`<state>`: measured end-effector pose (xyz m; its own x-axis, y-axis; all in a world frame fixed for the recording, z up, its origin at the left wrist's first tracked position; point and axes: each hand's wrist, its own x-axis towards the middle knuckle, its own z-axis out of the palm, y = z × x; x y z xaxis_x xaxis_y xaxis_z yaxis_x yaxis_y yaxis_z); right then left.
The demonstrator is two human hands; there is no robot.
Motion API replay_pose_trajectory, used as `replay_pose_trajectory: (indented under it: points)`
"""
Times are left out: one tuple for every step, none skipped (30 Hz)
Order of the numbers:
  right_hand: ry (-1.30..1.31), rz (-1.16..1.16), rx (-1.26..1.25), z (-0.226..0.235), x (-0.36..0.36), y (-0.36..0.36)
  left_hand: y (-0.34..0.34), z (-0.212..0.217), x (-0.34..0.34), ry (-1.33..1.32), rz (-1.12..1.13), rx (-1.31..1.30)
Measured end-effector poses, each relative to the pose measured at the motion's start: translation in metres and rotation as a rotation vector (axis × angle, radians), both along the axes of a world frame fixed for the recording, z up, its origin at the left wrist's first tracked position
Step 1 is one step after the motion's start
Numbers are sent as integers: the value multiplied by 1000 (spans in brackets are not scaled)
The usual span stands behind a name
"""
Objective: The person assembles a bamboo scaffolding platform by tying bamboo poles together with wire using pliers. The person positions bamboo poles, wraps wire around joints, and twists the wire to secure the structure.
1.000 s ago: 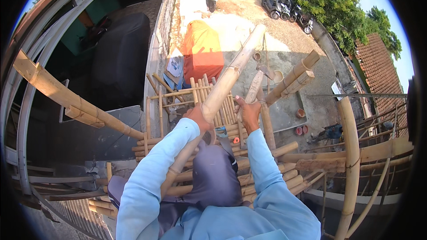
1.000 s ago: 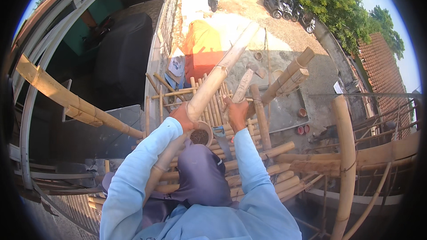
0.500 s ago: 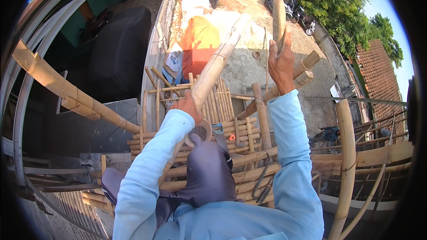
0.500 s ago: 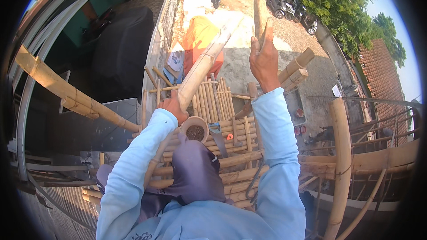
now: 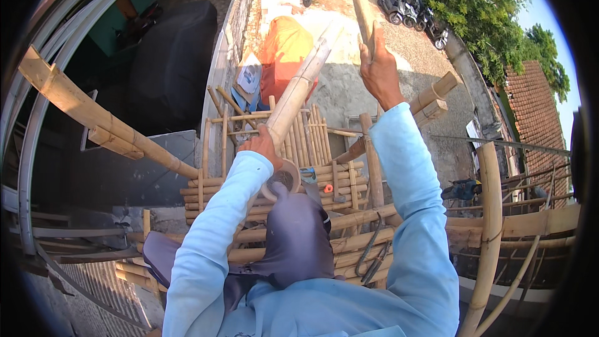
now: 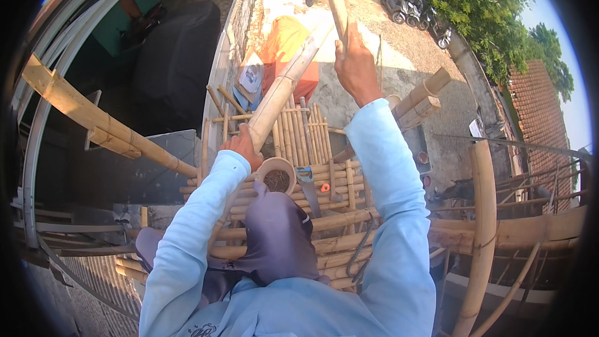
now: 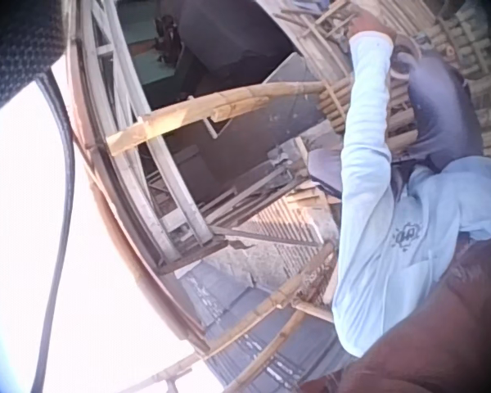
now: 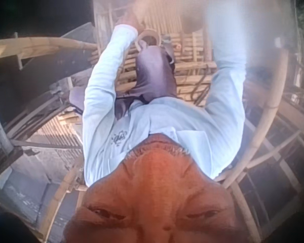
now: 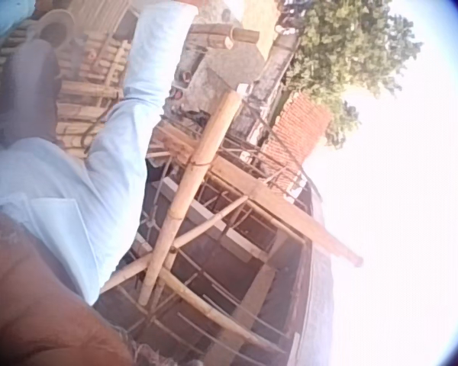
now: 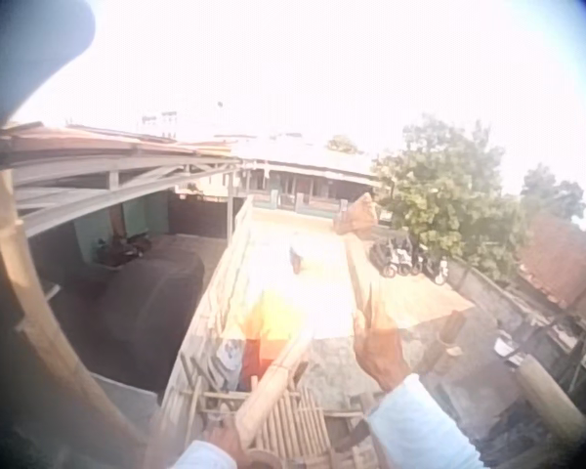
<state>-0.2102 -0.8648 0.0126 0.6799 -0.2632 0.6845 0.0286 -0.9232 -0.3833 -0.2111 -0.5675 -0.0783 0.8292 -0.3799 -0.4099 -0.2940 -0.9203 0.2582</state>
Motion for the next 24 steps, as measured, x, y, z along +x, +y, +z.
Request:
replay_pose_trajectory:
  points:
    - [325,1,-3,-25,4,-6,-1,-3,-2,-2,-16,-19]
    - [552,67,-118,-61,6,-38,-10,-6,-6,-3,-53,-55]
    - [657,47,-124,-61,11,-24,-2,-7,-2,-16,-47,-57]
    - [572,52,-102,-55,13,-20,-6,-1,-7,13,-31,-11]
    - [504,72,-72,-57,10,-15,-6,-6,-11,-15,-38,-4]
    - [438,91,-41,-57,12,-10,-4,-10,-11,-41,-45,3]
    - [416,92,40,-29,9,19,6,-6,-6,14,-36,24]
    - [312,61,28,-11,8,28,7,-6,-4,33,-34,13]
    - [170,48,45,3,8,32,8,-6,-3,47,-33,-3]
    - [15,38,69,11,9,35,10,-4,-1,49,-29,-11]
    - [-9,32,66,7,11,34,11,-2,-4,5,-30,-20]
    - [-33,27,65,-5,12,27,11,-3,-3,-15,-21,-37]
    - [-58,14,62,-20,10,18,9,-3,-2,-37,-19,-56]
    - [197,-36,-8,-50,8,2,6,-4,-4,-54,-27,-79]
    - [429,-22,-54,-70,8,-12,5,-5,-7,-20,-48,-60]
    - [638,3,-102,-67,17,-10,4,-2,-1,-7,-57,-39]
    - [591,17,-94,-64,18,-9,3,2,5,6,-67,-19]
    - [544,30,-88,-60,14,-10,1,7,13,-38,-65,-37]
    - [533,62,-56,-64,4,5,10,3,9,-43,-52,-28]
    - [406,60,-5,-51,5,19,16,-6,-4,-23,-43,-28]
    - [293,37,53,-26,8,30,17,-9,0,-8,-33,-36]
    - [174,18,114,-10,11,36,17,-7,-1,-23,-12,-39]
    - [61,8,133,-2,14,33,16,-3,-2,-25,-13,-33]
    - [-51,1,155,2,17,31,15,0,-3,-27,-13,-25]
